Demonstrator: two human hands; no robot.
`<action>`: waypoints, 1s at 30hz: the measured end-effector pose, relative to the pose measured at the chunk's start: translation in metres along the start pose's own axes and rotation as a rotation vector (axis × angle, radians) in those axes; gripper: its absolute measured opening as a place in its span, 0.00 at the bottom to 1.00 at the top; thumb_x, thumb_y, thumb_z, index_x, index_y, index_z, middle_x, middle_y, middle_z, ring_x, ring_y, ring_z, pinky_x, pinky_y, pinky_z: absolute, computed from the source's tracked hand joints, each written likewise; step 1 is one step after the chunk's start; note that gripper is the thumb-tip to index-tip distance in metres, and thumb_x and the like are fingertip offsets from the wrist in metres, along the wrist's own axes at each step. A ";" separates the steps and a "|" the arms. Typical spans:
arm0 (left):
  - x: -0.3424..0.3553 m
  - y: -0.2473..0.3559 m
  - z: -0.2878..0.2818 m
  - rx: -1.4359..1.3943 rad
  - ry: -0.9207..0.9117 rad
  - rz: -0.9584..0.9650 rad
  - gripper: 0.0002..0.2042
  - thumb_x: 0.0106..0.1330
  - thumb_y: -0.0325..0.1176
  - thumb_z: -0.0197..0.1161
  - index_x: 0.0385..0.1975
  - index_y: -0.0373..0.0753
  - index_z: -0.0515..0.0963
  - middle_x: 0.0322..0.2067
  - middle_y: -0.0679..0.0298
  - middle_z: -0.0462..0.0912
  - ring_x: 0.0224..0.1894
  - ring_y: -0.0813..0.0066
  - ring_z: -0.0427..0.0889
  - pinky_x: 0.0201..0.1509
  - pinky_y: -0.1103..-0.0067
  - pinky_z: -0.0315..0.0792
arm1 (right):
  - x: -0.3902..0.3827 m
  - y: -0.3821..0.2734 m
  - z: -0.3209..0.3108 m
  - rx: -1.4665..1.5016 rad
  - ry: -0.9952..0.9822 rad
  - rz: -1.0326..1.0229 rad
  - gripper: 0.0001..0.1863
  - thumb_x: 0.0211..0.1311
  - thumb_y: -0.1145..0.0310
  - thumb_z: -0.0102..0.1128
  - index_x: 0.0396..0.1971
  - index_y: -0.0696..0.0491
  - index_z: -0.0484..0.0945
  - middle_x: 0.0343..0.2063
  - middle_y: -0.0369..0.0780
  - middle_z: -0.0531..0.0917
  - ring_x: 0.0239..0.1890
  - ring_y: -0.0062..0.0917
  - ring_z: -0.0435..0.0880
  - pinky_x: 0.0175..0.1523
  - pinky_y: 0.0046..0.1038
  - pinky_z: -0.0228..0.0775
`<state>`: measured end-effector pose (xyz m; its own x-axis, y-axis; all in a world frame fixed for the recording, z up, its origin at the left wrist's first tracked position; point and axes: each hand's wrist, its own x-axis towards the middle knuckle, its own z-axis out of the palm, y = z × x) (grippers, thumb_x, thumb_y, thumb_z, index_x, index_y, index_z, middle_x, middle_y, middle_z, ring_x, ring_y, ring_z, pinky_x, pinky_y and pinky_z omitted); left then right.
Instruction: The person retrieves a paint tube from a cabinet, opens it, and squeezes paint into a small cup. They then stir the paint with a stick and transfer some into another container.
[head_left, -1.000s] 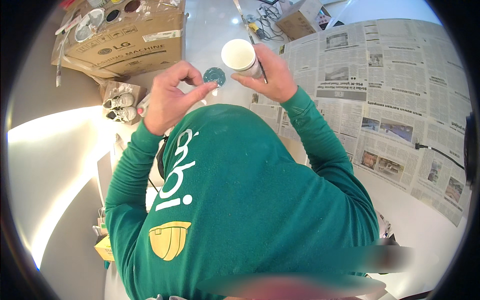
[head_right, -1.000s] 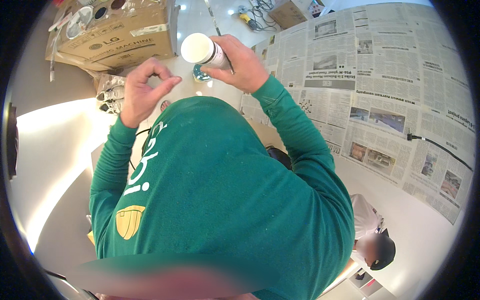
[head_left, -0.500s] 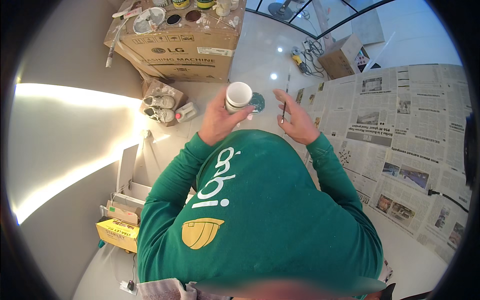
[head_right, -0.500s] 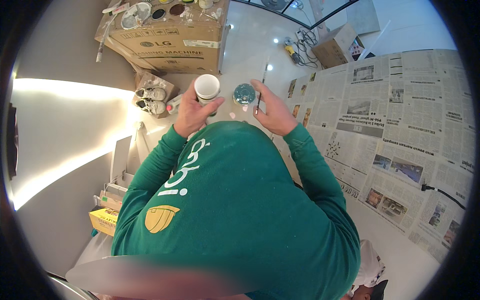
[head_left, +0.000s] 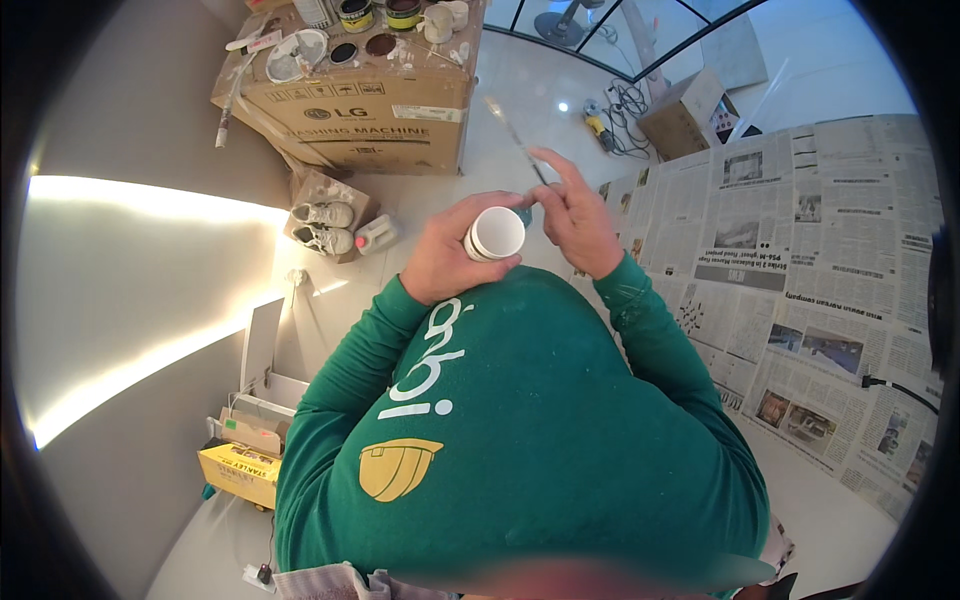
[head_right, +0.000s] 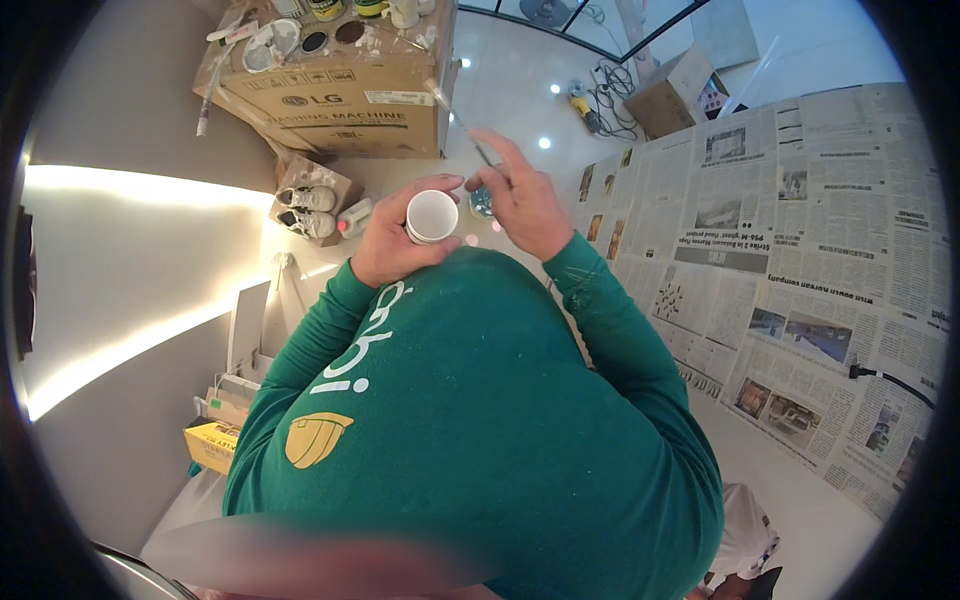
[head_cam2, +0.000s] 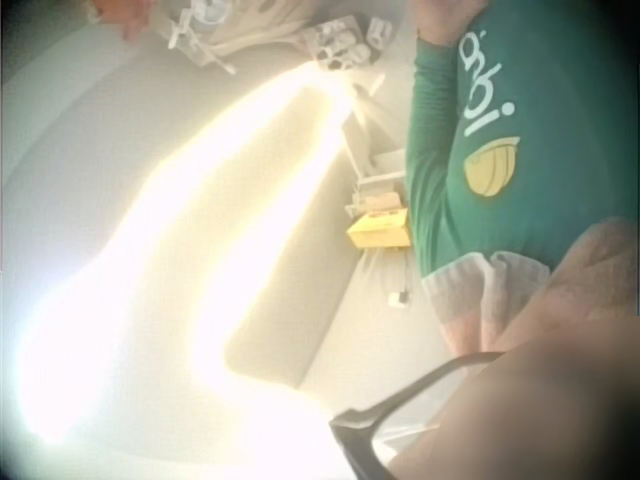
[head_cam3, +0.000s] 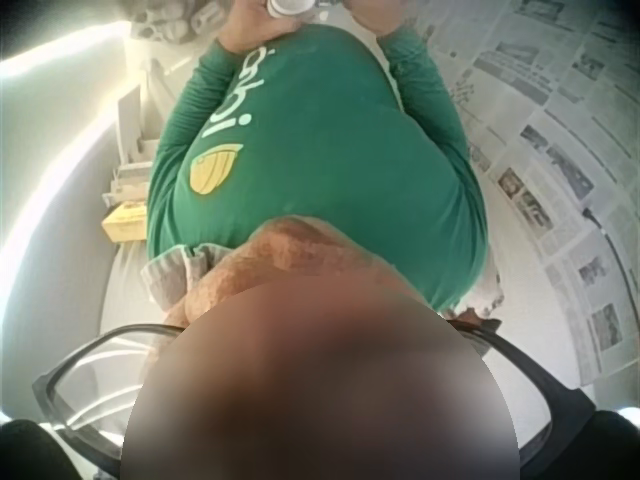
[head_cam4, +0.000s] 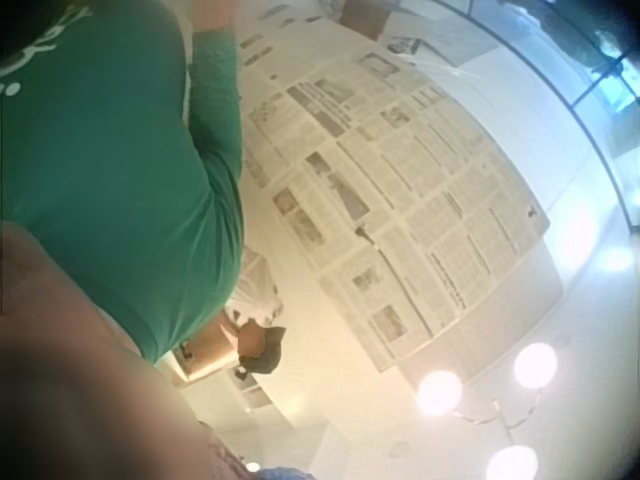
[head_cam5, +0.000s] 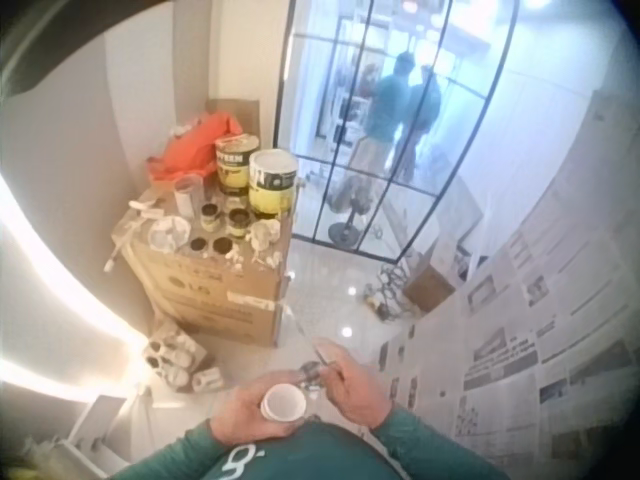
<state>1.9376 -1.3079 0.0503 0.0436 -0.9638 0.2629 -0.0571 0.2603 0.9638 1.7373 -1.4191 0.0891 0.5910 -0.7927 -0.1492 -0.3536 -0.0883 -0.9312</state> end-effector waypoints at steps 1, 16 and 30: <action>0.002 0.003 0.000 0.056 0.000 0.033 0.31 0.55 0.29 0.78 0.62 0.36 0.80 0.51 0.56 0.87 0.56 0.64 0.86 0.59 0.69 0.80 | 0.005 -0.005 0.009 -0.057 0.036 -0.051 0.17 0.82 0.67 0.52 0.65 0.53 0.75 0.36 0.41 0.90 0.29 0.21 0.86 0.36 0.26 0.77; -0.034 -0.019 -0.051 0.030 0.194 0.025 0.32 0.53 0.23 0.78 0.61 0.34 0.77 0.46 0.61 0.86 0.50 0.71 0.85 0.58 0.74 0.78 | 0.037 -0.060 0.039 0.620 0.028 -0.180 0.14 0.82 0.66 0.54 0.52 0.61 0.80 0.34 0.34 0.79 0.37 0.19 0.75 0.55 0.28 0.70; -0.034 -0.009 -0.051 -0.122 0.177 0.188 0.32 0.51 0.26 0.82 0.60 0.37 0.80 0.47 0.59 0.87 0.49 0.68 0.86 0.53 0.72 0.80 | 0.037 -0.073 0.042 0.029 0.064 -0.310 0.12 0.80 0.65 0.59 0.44 0.60 0.81 0.29 0.34 0.84 0.33 0.15 0.82 0.39 0.19 0.75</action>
<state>1.9879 -1.2748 0.0353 0.2181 -0.8759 0.4304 0.0394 0.4486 0.8929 1.8150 -1.4165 0.1378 0.6201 -0.7673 0.1634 -0.1426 -0.3151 -0.9383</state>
